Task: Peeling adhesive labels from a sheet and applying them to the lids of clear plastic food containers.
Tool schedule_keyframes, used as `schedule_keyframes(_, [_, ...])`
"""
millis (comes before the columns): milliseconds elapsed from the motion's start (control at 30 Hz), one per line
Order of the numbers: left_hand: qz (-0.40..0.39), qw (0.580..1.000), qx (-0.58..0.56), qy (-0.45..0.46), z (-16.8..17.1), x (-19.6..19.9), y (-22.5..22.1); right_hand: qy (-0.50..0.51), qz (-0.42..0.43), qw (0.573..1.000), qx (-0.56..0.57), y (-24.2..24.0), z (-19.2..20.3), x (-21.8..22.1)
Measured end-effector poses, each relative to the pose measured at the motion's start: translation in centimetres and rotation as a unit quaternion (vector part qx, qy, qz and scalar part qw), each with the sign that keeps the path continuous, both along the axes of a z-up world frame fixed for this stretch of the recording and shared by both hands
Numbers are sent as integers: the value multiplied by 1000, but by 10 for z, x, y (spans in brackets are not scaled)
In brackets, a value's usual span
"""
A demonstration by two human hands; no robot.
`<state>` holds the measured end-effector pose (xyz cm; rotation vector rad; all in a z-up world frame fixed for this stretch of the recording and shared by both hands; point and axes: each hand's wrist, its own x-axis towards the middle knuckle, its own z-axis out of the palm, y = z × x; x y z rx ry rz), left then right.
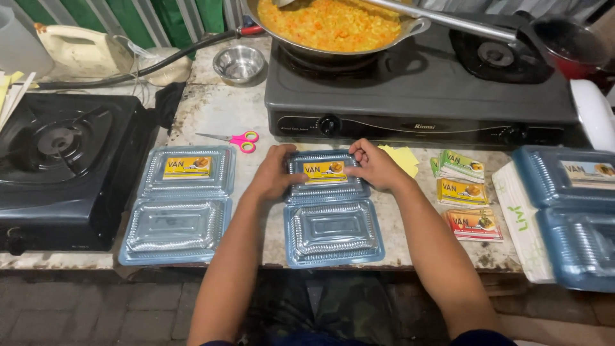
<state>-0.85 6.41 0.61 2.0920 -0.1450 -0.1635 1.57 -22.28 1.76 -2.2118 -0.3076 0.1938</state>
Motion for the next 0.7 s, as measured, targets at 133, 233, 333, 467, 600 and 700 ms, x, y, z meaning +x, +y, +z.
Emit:
schedule_keyframes(133, [13, 999, -34, -12, 12, -18, -1, -22, -13, 1000, 12, 1, 3, -4])
schedule_keyframes(233, [38, 998, 7, -55, 4, -4, -3, -22, -26, 999, -18, 10, 17, -12])
schedule_keyframes(333, [37, 980, 171, -97, -8, 2, -12, -71, -36, 993, -89, 11, 29, -18])
schedule_keyframes(467, [82, 967, 220, -96, -3, -2, -17, -76, -26, 971, -224, 11, 30, -18])
schedule_keyframes(600, [93, 964, 218, -120, -15, 0, -17, -57, -47, 967, -245, 11, 24, -17])
schedule_keyframes(700, [102, 967, 192, -130, -21, 4, -14, -40, -50, 961, -267, 19, 40, -27])
